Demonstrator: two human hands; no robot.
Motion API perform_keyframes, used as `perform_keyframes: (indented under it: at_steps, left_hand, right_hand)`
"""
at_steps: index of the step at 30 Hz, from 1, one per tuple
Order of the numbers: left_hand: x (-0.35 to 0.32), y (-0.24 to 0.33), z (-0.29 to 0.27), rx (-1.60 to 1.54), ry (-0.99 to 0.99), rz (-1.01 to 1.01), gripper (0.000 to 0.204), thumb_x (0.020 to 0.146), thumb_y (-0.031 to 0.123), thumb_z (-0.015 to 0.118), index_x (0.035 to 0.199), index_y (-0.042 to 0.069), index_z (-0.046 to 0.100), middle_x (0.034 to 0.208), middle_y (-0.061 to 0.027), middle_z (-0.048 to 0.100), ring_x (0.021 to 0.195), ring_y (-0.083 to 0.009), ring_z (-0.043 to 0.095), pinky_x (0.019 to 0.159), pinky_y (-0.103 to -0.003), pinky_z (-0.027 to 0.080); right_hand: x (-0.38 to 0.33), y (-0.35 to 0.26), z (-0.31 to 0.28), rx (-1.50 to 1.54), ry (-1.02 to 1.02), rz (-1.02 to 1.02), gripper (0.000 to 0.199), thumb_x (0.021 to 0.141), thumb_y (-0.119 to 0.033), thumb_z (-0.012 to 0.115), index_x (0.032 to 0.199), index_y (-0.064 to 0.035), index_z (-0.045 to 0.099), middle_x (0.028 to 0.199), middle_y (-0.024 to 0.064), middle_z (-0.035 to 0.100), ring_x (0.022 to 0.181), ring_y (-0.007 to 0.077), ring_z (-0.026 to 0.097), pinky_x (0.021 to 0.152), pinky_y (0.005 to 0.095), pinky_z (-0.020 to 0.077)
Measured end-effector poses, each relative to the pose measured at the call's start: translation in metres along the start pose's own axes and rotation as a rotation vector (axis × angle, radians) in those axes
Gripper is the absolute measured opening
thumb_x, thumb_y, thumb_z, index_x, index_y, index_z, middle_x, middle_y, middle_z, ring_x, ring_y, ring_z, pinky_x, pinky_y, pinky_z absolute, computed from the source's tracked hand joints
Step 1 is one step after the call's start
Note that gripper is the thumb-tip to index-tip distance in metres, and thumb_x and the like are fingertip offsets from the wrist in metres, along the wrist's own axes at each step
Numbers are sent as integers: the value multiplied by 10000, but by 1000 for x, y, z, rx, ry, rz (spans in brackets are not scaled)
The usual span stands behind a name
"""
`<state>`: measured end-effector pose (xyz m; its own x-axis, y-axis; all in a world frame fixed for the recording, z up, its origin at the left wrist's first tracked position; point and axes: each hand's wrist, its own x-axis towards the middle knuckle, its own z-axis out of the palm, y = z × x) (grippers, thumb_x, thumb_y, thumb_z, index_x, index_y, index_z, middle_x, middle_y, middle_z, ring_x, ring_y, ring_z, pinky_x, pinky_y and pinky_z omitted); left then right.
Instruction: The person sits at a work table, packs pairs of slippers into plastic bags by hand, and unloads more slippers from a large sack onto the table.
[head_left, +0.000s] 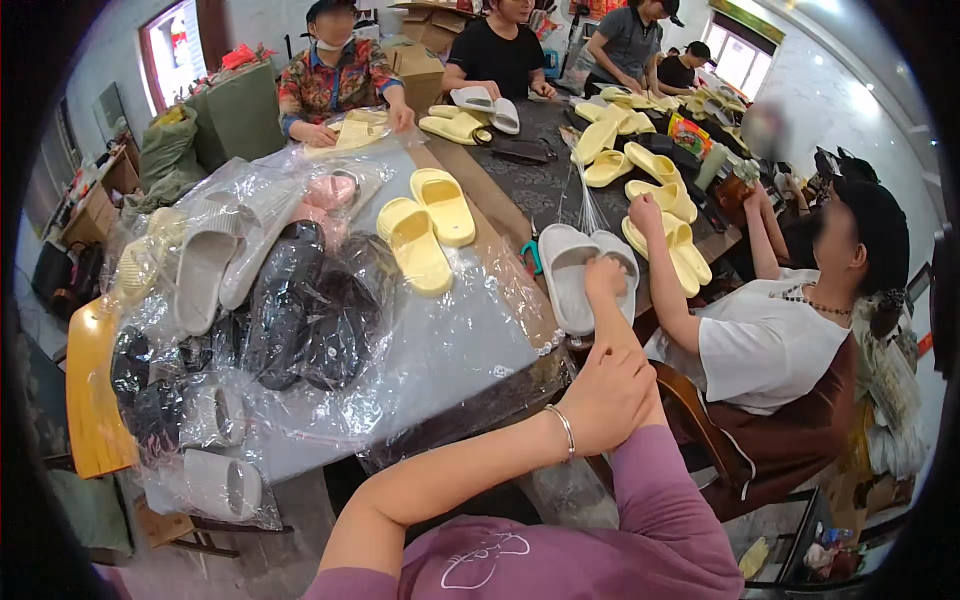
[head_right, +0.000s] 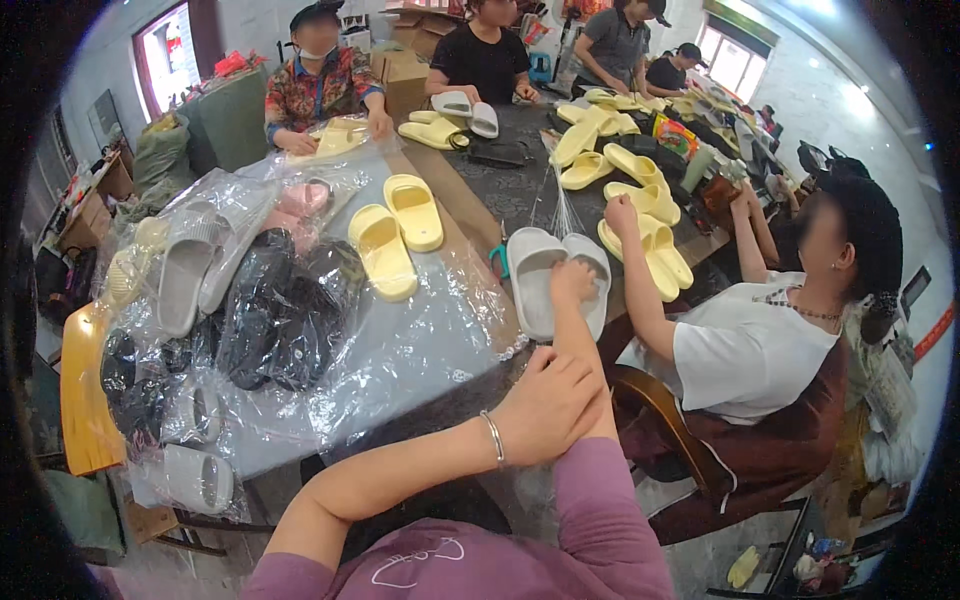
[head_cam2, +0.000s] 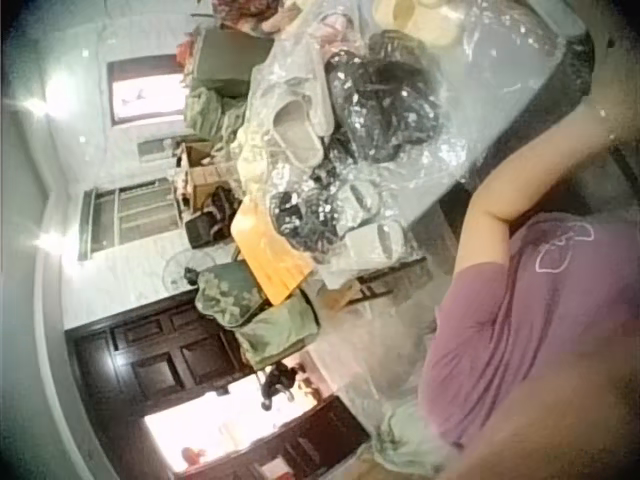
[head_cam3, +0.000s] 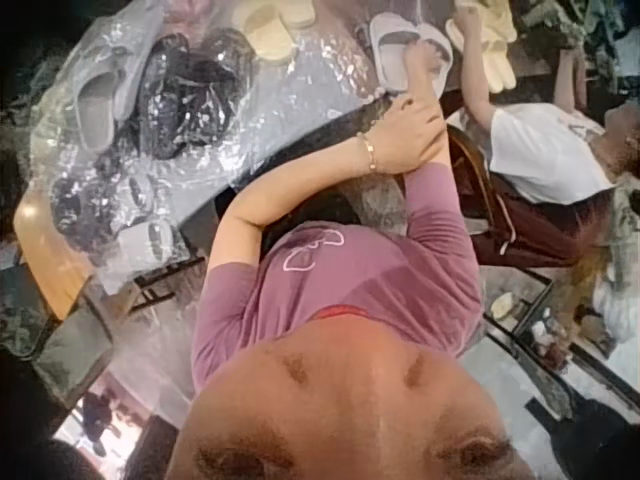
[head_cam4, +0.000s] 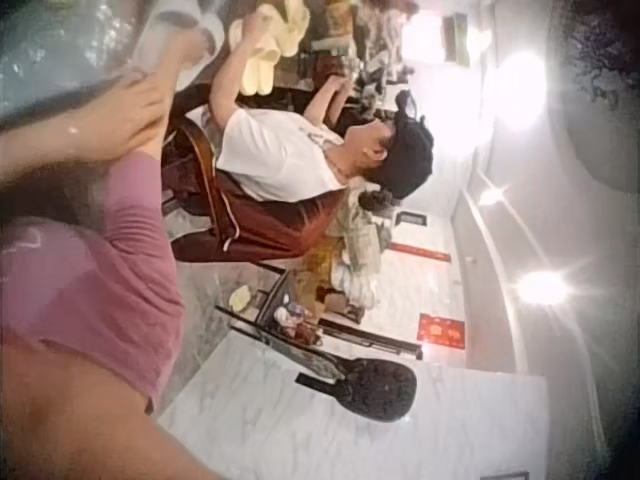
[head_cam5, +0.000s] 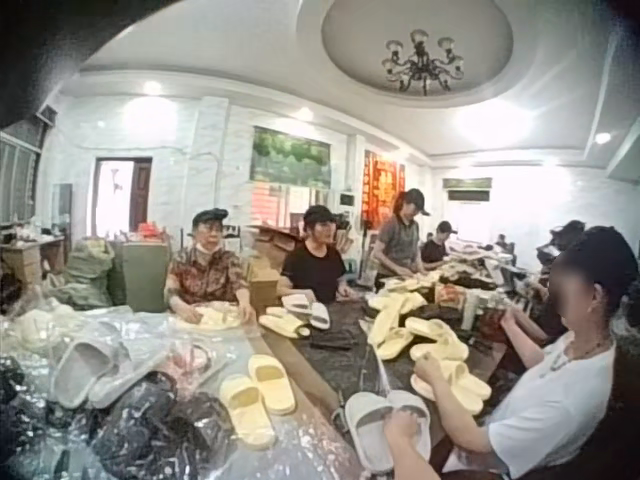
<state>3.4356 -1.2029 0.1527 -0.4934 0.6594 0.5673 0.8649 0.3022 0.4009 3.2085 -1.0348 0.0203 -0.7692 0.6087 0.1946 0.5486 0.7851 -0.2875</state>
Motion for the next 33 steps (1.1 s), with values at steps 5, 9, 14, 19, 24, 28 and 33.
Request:
perform_keyframes:
  at_steps: [5, 9, 14, 19, 24, 28, 33]
  left_hand:
    - [-6, 0, -6, 20, 163, 42, 207, 828, 198, 511, 930, 26, 563, 932, -109, 515, 945, -253, 481, 897, -383, 315]
    - [-12, 0, -20, 2, 81, -10, 219, 820, 200, 516, 929, 17, 565, 933, -118, 517, 944, -265, 483, 901, -374, 327]
    - [-29, 1, -34, 43, 139, 8, 225, 824, 186, 506, 942, 4, 563, 946, -130, 515, 960, -276, 473, 908, -411, 333]
    - [-47, -2, -59, 95, 200, -59, 237, 807, 188, 514, 923, -13, 561, 941, -145, 509, 949, -294, 467, 902, -402, 338]
    - [-74, 0, -80, 88, 212, -130, 265, 770, 180, 544, 927, -33, 544, 927, -152, 505, 941, -304, 466, 884, -399, 357]
    - [-89, -2, -95, 265, 364, -103, 263, 766, 169, 550, 935, -31, 533, 913, -154, 506, 934, -311, 469, 874, -405, 369]
    - [-110, 1, -112, 116, 250, -252, 269, 769, 160, 553, 957, -30, 522, 961, -165, 501, 965, -327, 460, 881, -411, 369]
  right_hand:
    - [-15, -3, -25, -128, 102, -12, 595, 747, -554, 542, 1076, -61, 591, 1127, 112, 579, 1114, 263, 492, 870, 460, 390]
    - [-26, -10, -30, -154, 332, -69, 561, 746, -536, 551, 1009, -41, 581, 1039, 109, 595, 1029, 261, 520, 841, 455, 378]
    - [-32, -38, -33, -78, 476, -196, 404, 782, -420, 555, 940, -49, 580, 979, 109, 592, 990, 280, 523, 820, 455, 368]
    - [-55, -110, -28, 69, 345, -450, 374, 781, -397, 553, 909, -49, 605, 946, 115, 614, 964, 277, 540, 811, 458, 374]
    - [-108, -192, -27, 89, 211, -641, 390, 782, -442, 541, 763, -74, 669, 816, 125, 652, 868, 294, 596, 798, 448, 389]
    - [-130, -234, -21, 250, -426, -829, 624, 716, -631, 567, 1025, -98, 668, 993, 163, 642, 1010, 314, 571, 943, 447, 362]
    - [-167, -259, -36, 328, -671, -1103, 943, 626, -643, 652, 1328, -69, 392, 1282, 219, 450, 1190, 337, 439, 1015, 379, 323]
